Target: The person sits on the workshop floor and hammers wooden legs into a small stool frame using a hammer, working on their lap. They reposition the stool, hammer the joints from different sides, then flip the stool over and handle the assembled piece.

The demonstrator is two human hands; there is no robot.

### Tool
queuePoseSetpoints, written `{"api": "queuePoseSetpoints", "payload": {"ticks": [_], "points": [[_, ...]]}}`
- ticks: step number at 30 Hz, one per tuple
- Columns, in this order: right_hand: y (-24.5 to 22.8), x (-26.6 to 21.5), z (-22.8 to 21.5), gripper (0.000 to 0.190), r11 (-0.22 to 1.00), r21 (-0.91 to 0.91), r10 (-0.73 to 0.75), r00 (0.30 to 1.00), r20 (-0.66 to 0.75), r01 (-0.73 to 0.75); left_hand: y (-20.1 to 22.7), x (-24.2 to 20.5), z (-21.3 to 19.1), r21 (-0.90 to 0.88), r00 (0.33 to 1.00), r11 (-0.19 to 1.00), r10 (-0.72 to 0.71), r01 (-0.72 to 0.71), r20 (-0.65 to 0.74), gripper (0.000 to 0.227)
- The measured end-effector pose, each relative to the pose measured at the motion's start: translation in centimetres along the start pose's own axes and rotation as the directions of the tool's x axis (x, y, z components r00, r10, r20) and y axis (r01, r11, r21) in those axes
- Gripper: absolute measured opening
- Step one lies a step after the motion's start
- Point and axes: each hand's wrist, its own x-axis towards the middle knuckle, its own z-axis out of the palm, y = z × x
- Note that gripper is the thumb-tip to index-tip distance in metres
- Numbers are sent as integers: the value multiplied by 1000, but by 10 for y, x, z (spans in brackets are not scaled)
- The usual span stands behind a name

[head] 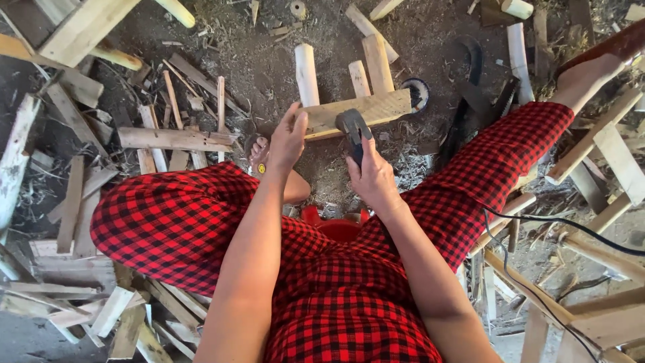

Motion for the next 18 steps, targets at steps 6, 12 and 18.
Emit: {"api": "queuePoseSetpoints", "payload": {"ticks": [6, 12, 18], "points": [[-10, 1, -13, 63, 990, 136, 32, 997, 66, -41, -15, -1, 10, 79, 964, 966, 254, -248, -82, 57], [-53, 5, -43, 65, 973, 230, -5, 994, 111, -21, -21, 1, 22, 88, 931, 949, 315, -304, -183, 33], [-71, 18, -33, 65, 963, 267, -72, 989, 131, 35, -20, 2, 27, 122, 883, 920, 393, -373, -257, 24]]}}
